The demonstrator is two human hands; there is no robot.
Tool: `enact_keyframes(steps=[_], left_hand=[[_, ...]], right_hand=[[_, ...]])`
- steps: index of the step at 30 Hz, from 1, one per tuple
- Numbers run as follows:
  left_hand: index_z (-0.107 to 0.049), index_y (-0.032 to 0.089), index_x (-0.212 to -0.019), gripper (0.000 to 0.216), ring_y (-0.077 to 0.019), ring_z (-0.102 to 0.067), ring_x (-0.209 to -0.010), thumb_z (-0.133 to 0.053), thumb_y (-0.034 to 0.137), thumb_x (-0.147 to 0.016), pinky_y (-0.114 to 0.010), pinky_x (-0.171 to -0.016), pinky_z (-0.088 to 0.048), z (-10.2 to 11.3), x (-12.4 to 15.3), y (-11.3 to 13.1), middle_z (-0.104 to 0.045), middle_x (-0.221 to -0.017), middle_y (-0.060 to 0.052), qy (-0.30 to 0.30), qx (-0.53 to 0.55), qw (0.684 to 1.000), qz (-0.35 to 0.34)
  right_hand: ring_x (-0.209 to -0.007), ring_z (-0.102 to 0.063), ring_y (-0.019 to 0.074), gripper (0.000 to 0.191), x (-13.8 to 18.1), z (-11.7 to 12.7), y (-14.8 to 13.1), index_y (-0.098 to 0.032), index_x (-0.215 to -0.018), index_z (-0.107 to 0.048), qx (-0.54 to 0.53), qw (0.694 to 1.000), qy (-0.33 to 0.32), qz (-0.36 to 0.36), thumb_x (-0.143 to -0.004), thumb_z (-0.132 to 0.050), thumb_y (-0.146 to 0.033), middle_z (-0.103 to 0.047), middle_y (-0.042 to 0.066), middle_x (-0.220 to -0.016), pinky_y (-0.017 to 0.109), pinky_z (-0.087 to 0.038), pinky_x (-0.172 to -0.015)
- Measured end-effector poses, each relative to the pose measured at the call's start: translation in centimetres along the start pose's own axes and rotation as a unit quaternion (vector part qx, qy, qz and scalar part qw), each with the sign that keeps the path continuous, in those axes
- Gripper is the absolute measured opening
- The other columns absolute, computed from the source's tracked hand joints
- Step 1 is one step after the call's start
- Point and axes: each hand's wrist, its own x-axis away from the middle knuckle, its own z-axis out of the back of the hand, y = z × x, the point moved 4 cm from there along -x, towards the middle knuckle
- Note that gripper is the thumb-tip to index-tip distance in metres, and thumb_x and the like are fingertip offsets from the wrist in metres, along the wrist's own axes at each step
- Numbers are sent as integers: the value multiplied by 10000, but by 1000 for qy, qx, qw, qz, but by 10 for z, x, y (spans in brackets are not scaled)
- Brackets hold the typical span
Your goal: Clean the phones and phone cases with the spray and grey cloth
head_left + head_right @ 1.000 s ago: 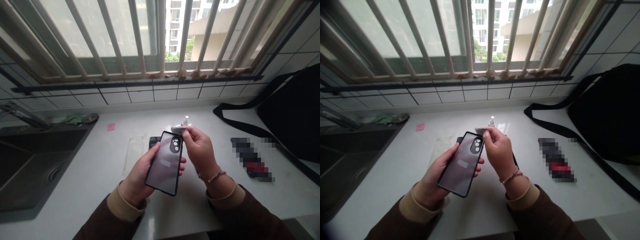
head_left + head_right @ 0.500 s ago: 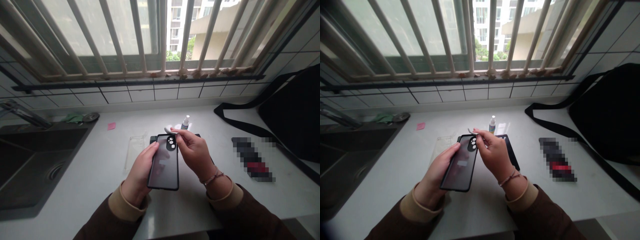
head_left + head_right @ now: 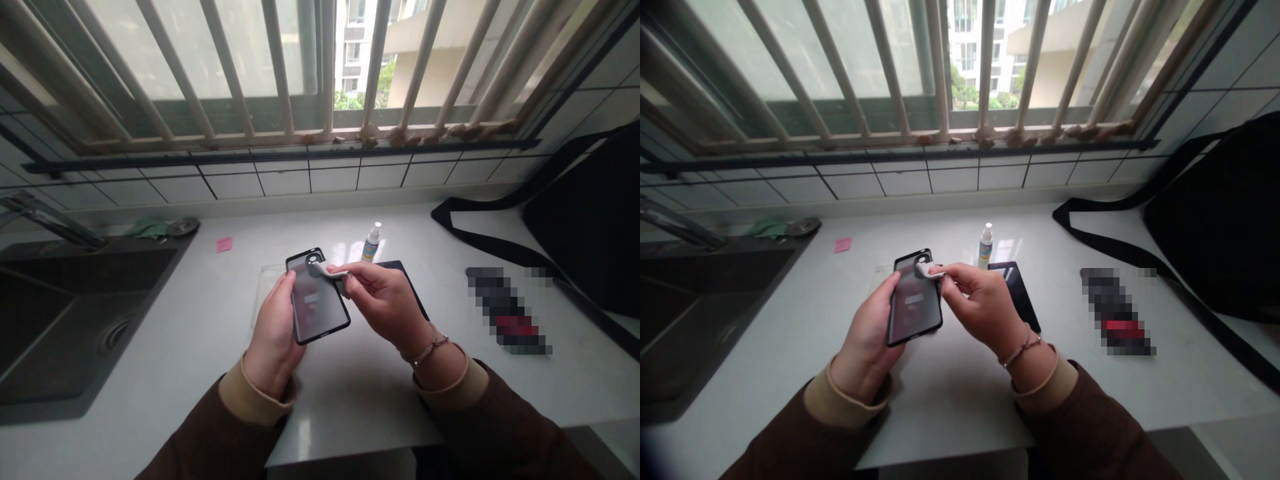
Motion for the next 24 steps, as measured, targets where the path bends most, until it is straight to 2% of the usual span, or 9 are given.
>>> enact_keyframes(steps=[4,7,10,13,18,24], left_hand=[[-749,88,-1138,300,-197,-799,-763,-513,263,-1076,-323,-778,-657,0,-2,2,-836,-959,-112,31,31,999,5],[-752,91,-1057,342,-221,-808,-786,-474,288,-1091,-369,-840,-662,-1,-2,4,-835,-916,-122,42,52,998,-2],[-755,99,-1053,404,-252,-818,-831,-436,341,-1111,-422,-894,-661,-3,-3,5,-836,-922,-136,18,64,998,3],[-762,112,-1086,457,-259,-820,-858,-402,391,-1127,-426,-891,-663,-4,-2,6,-839,-957,-138,3,70,998,8],[-772,57,-1135,574,-251,-808,-890,-332,425,-1141,-417,-929,-653,-7,1,10,-826,-1037,-170,-34,96,995,11],[-757,46,-1240,632,-304,-792,-1022,-332,499,-1120,-499,-997,-635,-10,7,15,-795,-1172,-220,-62,115,991,23]], right_hand=[[-966,-822,206,235,2,0,-2,-237,-1146,-831,-30,999,-27,4,-1021,-632,-239,-854,64,-1152,354,-674,-835],[-979,-817,204,241,3,0,-5,-241,-1139,-836,-49,998,-43,19,-1025,-624,-246,-854,59,-1152,358,-675,-844],[-986,-815,201,247,4,0,-6,-248,-1141,-839,-58,997,-49,25,-1032,-617,-257,-853,54,-1152,363,-677,-862],[-1025,-813,208,250,4,-1,-6,-250,-1159,-834,-61,996,-53,24,-1034,-617,-251,-850,56,-1165,369,-679,-885],[-1125,-805,220,251,4,-1,-8,-252,-1166,-825,-87,994,-65,29,-1038,-612,-219,-842,55,-1202,416,-670,-1003],[-1198,-789,226,222,5,-3,-12,-262,-1148,-825,-129,987,-86,31,-1037,-634,-235,-838,43,-1222,458,-632,-1110]])
